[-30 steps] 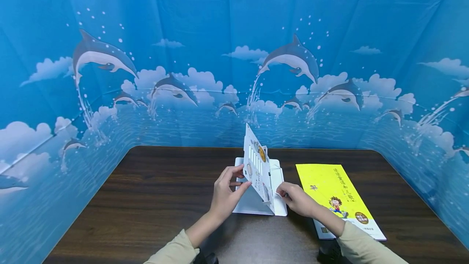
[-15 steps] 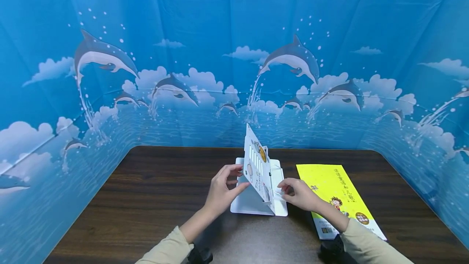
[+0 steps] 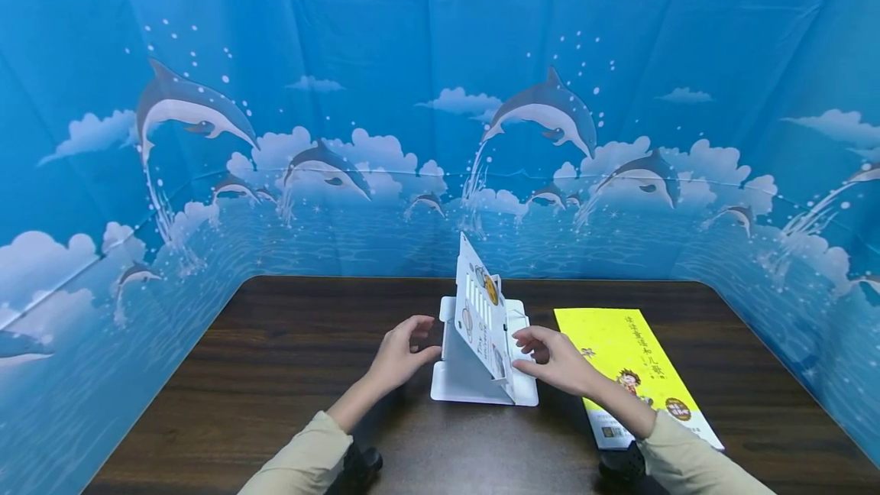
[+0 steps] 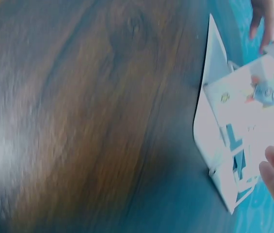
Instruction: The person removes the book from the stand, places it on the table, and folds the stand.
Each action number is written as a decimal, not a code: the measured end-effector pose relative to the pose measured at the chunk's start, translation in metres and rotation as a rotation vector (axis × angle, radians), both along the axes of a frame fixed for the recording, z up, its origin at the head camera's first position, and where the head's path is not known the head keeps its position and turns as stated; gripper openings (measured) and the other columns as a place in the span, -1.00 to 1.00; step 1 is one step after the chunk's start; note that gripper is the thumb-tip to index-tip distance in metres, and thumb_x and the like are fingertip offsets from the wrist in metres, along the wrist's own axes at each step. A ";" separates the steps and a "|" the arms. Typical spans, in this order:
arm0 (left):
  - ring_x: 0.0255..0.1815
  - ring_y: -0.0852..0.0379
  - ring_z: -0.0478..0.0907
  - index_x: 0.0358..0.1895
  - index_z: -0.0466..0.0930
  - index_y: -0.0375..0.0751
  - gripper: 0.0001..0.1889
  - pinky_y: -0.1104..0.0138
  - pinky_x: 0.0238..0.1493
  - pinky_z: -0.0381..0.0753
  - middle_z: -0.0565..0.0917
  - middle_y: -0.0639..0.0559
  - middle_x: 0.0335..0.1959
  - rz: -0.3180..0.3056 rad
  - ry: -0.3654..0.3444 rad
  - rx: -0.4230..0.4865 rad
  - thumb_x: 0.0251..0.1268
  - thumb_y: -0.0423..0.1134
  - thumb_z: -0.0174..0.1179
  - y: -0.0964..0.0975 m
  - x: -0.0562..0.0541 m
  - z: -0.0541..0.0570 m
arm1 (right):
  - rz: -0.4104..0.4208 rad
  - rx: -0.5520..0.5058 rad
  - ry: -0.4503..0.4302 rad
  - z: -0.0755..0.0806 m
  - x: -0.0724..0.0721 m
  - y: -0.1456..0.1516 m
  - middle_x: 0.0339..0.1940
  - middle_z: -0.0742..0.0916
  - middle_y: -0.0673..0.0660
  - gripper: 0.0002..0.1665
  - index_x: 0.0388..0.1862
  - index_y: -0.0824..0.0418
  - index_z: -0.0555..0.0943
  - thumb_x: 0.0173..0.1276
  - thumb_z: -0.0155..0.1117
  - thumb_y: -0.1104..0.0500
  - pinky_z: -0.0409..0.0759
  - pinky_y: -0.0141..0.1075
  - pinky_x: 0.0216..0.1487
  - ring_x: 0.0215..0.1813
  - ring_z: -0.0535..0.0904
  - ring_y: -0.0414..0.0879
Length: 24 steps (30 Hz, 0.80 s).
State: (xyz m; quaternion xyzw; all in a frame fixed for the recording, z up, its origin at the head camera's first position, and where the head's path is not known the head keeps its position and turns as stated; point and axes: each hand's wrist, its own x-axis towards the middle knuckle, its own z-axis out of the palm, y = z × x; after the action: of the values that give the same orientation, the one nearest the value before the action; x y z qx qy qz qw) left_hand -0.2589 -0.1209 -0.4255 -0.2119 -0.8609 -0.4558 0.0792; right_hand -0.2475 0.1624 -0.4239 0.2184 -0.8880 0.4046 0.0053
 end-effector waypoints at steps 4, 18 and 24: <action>-0.10 -0.14 0.54 0.05 0.41 -0.42 -0.57 0.09 -0.12 0.56 0.52 -0.31 -0.01 -0.035 -0.044 -0.075 0.08 -0.38 0.24 -0.003 -0.009 -0.006 | 0.010 -0.051 0.013 0.004 0.008 -0.009 -0.06 0.59 0.20 -0.35 0.11 0.28 0.43 0.08 0.35 0.02 0.54 -0.03 -0.08 -0.07 0.53 0.07; -0.29 0.03 0.58 -0.17 0.54 -0.41 -0.80 0.31 -0.26 0.59 0.63 -0.20 -0.22 -0.124 -0.075 -0.152 0.09 -0.48 0.18 0.012 -0.022 -0.020 | 0.034 -0.134 0.151 0.008 0.022 -0.043 0.12 0.48 -0.02 -0.22 0.21 0.01 0.34 -0.01 0.40 -0.06 0.53 -0.09 -0.02 0.04 0.44 -0.12; -0.38 0.09 0.55 -0.26 0.59 -0.42 -0.85 0.38 -0.38 0.55 0.64 -0.16 -0.35 -0.081 -0.094 -0.101 0.04 -0.51 0.19 0.013 -0.023 -0.023 | -0.005 -0.150 0.188 0.005 0.021 -0.050 0.08 0.49 -0.07 -0.28 0.17 -0.04 0.38 -0.02 0.43 0.05 0.56 -0.20 -0.06 0.02 0.46 -0.18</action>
State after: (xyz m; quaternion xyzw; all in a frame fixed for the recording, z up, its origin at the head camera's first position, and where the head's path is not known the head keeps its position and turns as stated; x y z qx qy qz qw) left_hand -0.2815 -0.1074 -0.4490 -0.2285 -0.8764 -0.4239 0.0095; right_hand -0.2265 0.1124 -0.4188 0.2521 -0.8514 0.4476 0.1060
